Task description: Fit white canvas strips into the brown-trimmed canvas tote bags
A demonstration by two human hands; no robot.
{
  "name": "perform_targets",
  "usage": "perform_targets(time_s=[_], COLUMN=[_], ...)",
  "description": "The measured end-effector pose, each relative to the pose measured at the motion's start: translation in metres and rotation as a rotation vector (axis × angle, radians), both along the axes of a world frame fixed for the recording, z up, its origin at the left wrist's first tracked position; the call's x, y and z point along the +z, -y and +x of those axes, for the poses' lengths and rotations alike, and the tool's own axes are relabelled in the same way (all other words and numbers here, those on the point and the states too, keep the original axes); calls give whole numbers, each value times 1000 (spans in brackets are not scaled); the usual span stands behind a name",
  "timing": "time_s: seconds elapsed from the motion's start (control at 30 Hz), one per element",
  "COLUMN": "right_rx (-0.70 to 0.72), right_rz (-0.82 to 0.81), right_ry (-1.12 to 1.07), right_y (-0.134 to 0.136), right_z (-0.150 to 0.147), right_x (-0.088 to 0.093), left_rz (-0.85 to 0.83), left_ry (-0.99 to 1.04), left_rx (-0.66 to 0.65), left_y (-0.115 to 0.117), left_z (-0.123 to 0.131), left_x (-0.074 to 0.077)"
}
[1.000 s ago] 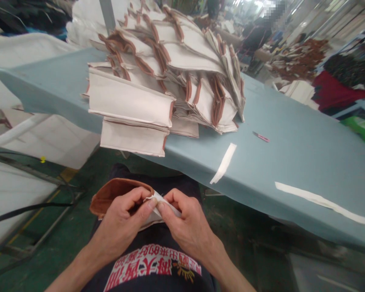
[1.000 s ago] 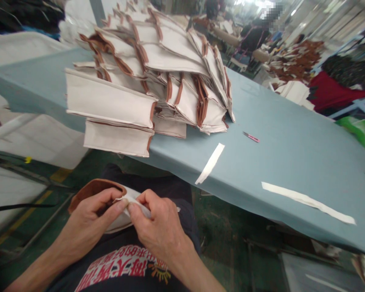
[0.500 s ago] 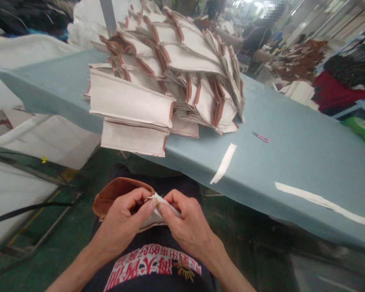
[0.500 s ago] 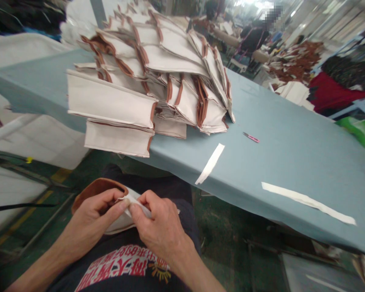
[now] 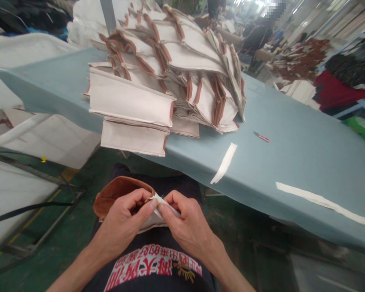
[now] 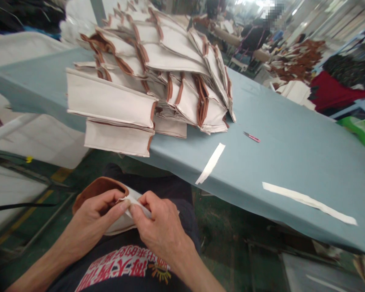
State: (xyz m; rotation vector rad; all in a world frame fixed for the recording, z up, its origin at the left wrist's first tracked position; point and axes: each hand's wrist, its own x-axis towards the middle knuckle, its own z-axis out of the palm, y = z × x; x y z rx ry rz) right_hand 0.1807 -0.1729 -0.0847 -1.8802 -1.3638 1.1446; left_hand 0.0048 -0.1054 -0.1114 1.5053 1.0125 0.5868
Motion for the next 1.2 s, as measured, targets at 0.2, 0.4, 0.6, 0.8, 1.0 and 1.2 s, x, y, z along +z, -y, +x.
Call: perform_targets(time_s=[0.2,0.4,0.6,0.8,1.0,1.2], right_rx=[10,14,14,21,15,24], right_rz=[-15,-33,-23,-24,-8,-19], right_ry=[-7,-1,-15,-26,-46,-33], right_y=[0,0,0,1,1,0], right_z=[1,0,0,1,2,3], right_x=[1,1,-4,-8,-13,-21], left_rz=[19,24,-2,-67,-141,-199], left_ry=[3,-7,-19,3,10,18], left_rx=[-2,-7,-35,-43,-49,-67], left_y=[1,0,-3,-4,-6,-6], left_z=[-2,0,2,2,3,3], left_x=[-1,1,7,6,0,-10])
